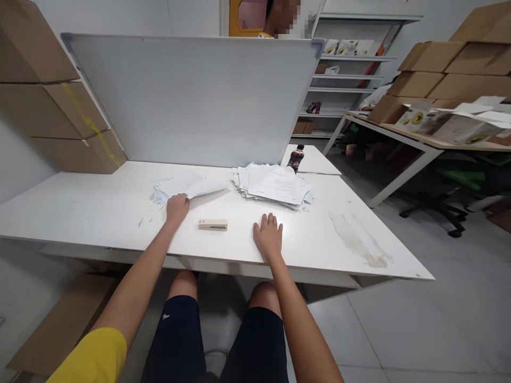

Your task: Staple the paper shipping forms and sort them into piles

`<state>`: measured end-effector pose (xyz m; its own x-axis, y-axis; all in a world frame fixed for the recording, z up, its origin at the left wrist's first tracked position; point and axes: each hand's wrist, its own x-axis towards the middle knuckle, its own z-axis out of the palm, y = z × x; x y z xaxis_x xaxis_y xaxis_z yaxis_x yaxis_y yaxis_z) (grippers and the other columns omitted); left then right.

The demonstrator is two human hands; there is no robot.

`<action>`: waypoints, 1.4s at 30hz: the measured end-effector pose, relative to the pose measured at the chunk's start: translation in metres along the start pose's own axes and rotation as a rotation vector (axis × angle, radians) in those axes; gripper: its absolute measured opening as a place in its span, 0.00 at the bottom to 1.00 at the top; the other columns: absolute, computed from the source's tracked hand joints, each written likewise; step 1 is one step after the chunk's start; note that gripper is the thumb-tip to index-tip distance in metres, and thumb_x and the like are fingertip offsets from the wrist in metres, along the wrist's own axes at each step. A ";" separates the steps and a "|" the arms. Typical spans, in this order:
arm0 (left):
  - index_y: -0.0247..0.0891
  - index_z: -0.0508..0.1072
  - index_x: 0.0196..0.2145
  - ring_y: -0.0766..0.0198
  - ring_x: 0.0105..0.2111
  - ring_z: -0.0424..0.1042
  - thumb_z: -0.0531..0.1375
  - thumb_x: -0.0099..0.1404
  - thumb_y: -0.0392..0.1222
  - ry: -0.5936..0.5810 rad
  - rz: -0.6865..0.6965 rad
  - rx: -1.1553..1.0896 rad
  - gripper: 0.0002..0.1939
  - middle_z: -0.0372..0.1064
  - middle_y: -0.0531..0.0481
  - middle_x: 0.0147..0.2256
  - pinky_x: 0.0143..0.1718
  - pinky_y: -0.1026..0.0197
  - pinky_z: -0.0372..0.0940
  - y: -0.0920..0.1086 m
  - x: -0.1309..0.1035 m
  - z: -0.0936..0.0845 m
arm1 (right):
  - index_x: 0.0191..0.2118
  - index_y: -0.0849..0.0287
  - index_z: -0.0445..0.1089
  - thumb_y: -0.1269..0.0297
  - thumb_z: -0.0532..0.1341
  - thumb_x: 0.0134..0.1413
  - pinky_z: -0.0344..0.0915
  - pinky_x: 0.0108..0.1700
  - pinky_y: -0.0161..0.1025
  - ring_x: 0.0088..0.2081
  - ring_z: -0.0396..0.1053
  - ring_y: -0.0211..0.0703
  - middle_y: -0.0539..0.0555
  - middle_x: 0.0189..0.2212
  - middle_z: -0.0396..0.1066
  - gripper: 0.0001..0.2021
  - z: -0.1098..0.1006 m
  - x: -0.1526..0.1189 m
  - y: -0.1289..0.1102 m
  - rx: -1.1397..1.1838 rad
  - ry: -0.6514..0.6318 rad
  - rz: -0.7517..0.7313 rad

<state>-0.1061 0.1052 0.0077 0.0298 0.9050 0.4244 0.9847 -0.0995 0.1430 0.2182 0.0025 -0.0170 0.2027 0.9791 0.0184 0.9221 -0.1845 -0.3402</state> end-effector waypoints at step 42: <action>0.36 0.74 0.38 0.52 0.42 0.72 0.47 0.71 0.42 0.064 0.112 -0.015 0.17 0.75 0.41 0.38 0.45 0.53 0.61 -0.003 -0.001 0.002 | 0.69 0.67 0.47 0.54 0.39 0.64 0.34 0.68 0.52 0.70 0.36 0.51 0.61 0.70 0.40 0.32 -0.002 0.000 -0.004 -0.025 -0.007 0.006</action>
<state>-0.1084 0.1058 0.0052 0.1284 0.8596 0.4946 0.9732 -0.2052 0.1041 0.2157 0.0025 -0.0135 0.2056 0.9786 0.0102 0.9288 -0.1919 -0.3170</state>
